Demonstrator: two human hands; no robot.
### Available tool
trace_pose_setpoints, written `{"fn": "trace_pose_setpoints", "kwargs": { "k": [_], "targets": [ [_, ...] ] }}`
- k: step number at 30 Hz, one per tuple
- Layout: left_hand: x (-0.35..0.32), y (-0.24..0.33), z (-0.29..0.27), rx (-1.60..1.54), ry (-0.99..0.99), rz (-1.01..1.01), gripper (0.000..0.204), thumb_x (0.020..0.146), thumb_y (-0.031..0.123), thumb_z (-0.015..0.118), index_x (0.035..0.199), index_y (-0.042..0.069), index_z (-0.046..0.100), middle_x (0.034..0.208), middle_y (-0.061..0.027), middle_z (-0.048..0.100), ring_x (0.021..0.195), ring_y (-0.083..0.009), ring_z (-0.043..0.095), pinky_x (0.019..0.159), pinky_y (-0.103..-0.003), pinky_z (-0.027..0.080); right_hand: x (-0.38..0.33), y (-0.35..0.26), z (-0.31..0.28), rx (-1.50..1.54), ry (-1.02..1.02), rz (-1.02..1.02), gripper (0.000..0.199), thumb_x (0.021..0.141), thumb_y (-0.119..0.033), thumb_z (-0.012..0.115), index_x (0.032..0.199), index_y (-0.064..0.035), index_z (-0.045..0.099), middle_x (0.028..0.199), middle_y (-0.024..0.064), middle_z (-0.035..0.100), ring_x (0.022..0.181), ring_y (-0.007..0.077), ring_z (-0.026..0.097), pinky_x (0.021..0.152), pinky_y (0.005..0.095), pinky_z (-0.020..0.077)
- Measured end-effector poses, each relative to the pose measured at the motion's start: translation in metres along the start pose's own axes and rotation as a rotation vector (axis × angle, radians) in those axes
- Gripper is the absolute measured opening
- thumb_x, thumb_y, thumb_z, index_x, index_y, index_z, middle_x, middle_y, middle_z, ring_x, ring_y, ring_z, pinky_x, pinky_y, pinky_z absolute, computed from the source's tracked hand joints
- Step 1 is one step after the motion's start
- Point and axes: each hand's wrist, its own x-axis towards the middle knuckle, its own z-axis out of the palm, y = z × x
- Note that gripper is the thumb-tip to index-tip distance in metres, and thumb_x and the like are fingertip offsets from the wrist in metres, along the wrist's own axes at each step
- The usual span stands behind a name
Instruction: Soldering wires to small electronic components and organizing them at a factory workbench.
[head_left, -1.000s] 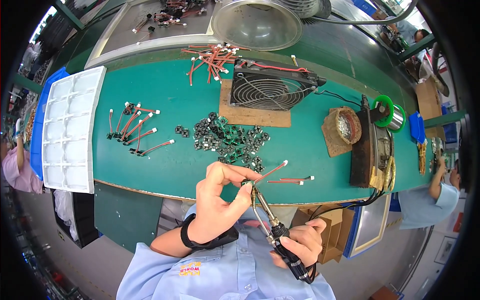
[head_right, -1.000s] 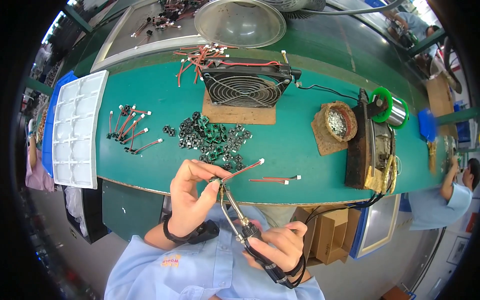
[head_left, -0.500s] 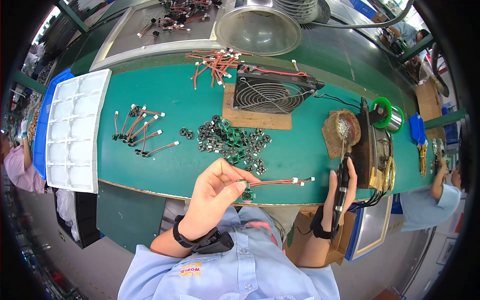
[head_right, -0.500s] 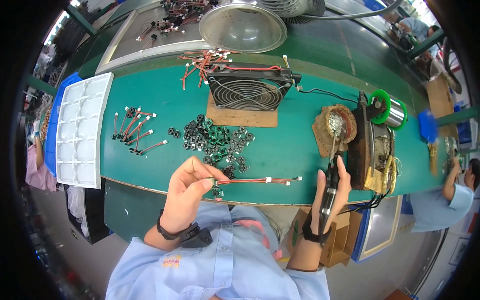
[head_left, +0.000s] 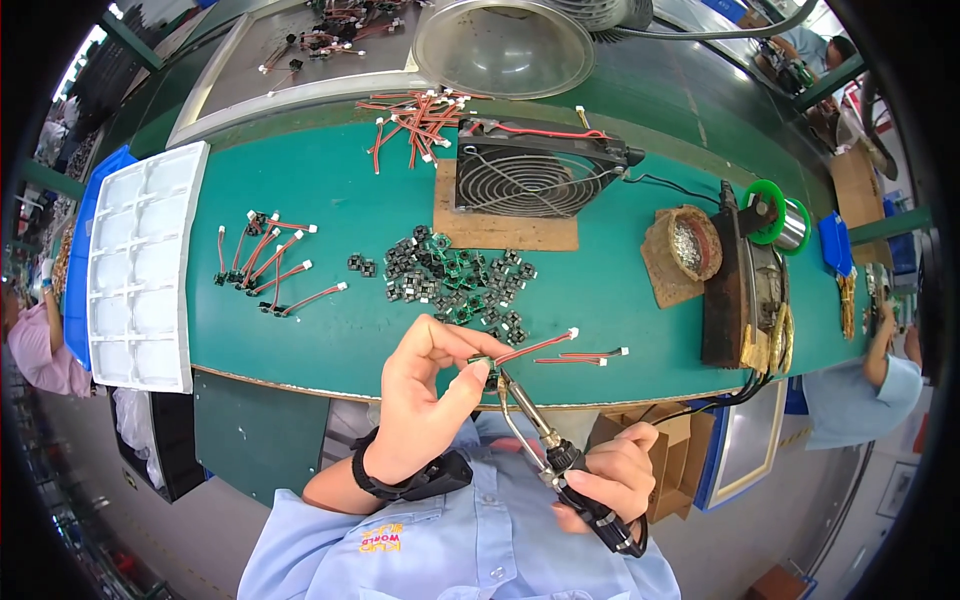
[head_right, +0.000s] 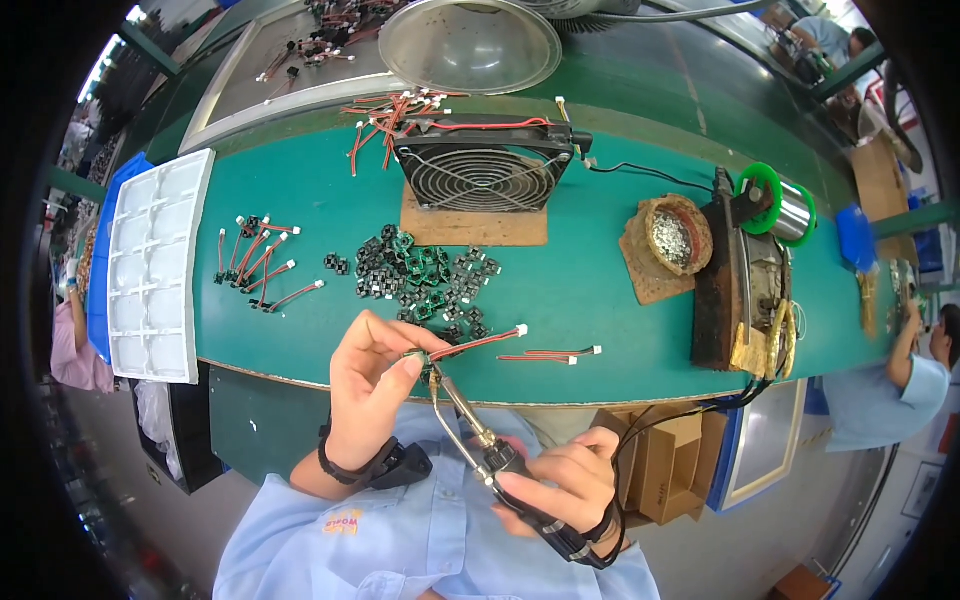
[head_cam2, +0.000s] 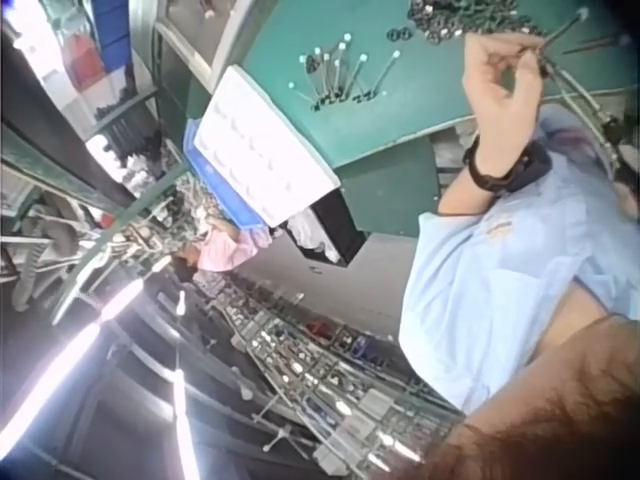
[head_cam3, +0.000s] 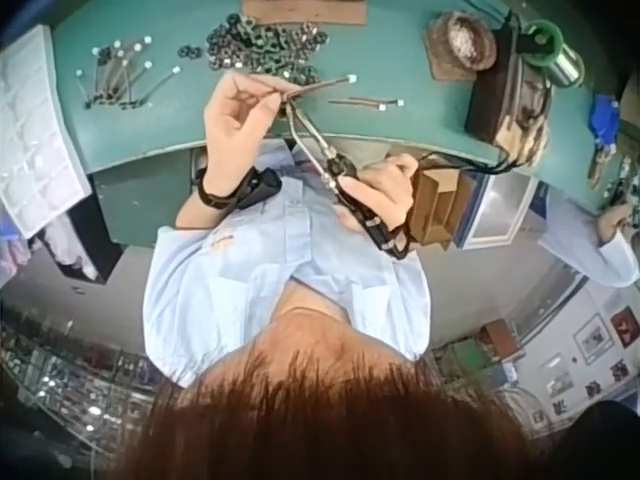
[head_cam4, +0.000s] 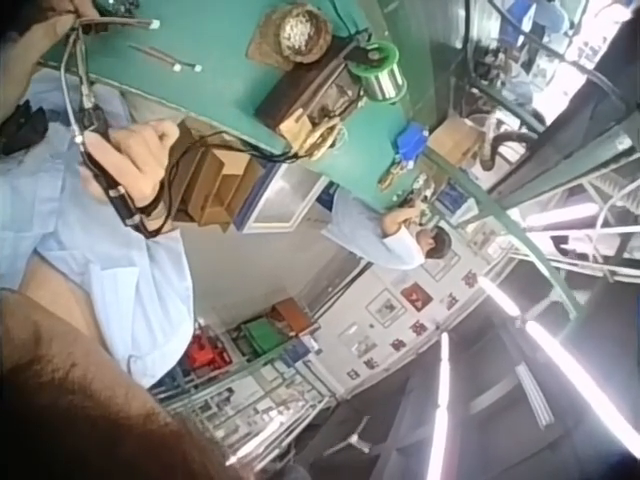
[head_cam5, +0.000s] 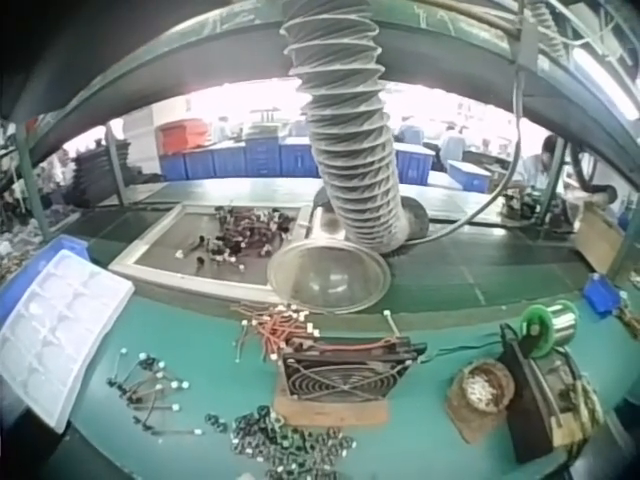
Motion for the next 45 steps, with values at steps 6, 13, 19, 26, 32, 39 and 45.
{"fn": "trace_pose_setpoints", "kwargs": {
  "k": [6, 13, 19, 26, 32, 39, 45],
  "targets": [
    [-0.001, 0.001, 0.000, -0.021, 0.002, -0.020, 0.012, 0.083, 0.003, 0.054, 0.086, 0.004, 0.042, 0.095, -0.0174, 0.062, 0.088, -0.0187, 0.060, 0.079, -0.031, 0.048, -0.003, -0.001, 0.007, -0.030, 0.025, 0.017, 0.039, 0.053, -0.023, 0.079, 0.091, -0.0195, 0.069, 0.067, -0.0051, 0.056, 0.058, 0.0113, 0.053, 0.067, 0.0309, 0.0328],
    [-0.002, 0.000, 0.000, 0.003, 0.012, 0.003, 0.012, 0.083, 0.002, 0.054, 0.086, 0.003, 0.042, 0.095, -0.0177, 0.062, 0.088, -0.0185, 0.060, 0.079, -0.031, 0.048, -0.004, -0.001, 0.006, -0.035, 0.011, 0.022, 0.039, 0.053, -0.022, 0.079, 0.090, -0.0191, 0.069, 0.068, -0.0050, 0.056, 0.058, 0.0111, 0.053, 0.067, 0.0304, 0.0326],
    [-0.002, -0.002, 0.001, 0.037, 0.023, 0.023, 0.012, 0.083, 0.003, 0.054, 0.085, 0.004, 0.042, 0.095, -0.0177, 0.062, 0.087, -0.0181, 0.060, 0.078, -0.031, 0.048, -0.002, -0.001, 0.005, -0.008, 0.008, 0.018, 0.035, 0.055, -0.022, 0.078, 0.088, -0.0161, 0.068, 0.067, -0.0042, 0.056, 0.056, 0.0124, 0.053, 0.066, 0.0305, 0.0325],
    [-0.002, 0.002, -0.001, -0.041, -0.005, -0.016, 0.012, 0.083, 0.000, 0.053, 0.085, 0.003, 0.042, 0.096, -0.0184, 0.063, 0.085, -0.0148, 0.058, 0.074, -0.029, 0.046, -0.011, 0.023, 0.005, -0.043, 0.456, 0.169, 0.042, 0.066, -0.017, 0.074, 0.106, -0.0083, 0.061, 0.082, 0.0095, 0.058, 0.076, 0.0172, 0.055, 0.072, 0.0335, 0.0377],
    [-0.002, 0.010, -0.003, -0.287, -0.038, -0.235, 0.013, 0.081, 0.006, 0.054, 0.082, 0.005, 0.042, 0.091, -0.0182, 0.062, 0.080, -0.0179, 0.058, 0.070, -0.031, 0.046, -0.002, 0.078, 0.003, -0.295, 0.571, 0.494, 0.041, 0.077, 0.001, 0.061, 0.117, -0.0006, 0.052, 0.103, 0.0125, 0.052, 0.093, 0.0218, 0.052, 0.084, 0.0326, 0.0409],
    [-0.004, 0.007, -0.008, -0.291, -0.116, -0.161, 0.011, 0.083, 0.001, 0.053, 0.085, 0.004, 0.043, 0.096, -0.0202, 0.062, 0.087, -0.0165, 0.058, 0.075, -0.030, 0.045, -0.001, 0.066, 0.004, -0.287, 0.624, 0.552, 0.041, 0.078, -0.001, 0.061, 0.118, -0.0008, 0.052, 0.101, 0.0128, 0.053, 0.089, 0.0229, 0.053, 0.084, 0.0313, 0.0410],
    [-0.002, 0.004, -0.002, -0.114, -0.012, -0.050, 0.012, 0.083, 0.001, 0.055, 0.086, 0.004, 0.043, 0.094, -0.0179, 0.062, 0.089, -0.0179, 0.059, 0.078, -0.031, 0.045, -0.014, 0.024, -0.002, -0.071, 0.405, 0.043, 0.041, 0.069, -0.029, 0.073, 0.103, -0.0090, 0.062, 0.070, 0.0058, 0.055, 0.066, 0.0156, 0.053, 0.070, 0.0330, 0.0332]
  ]
}}
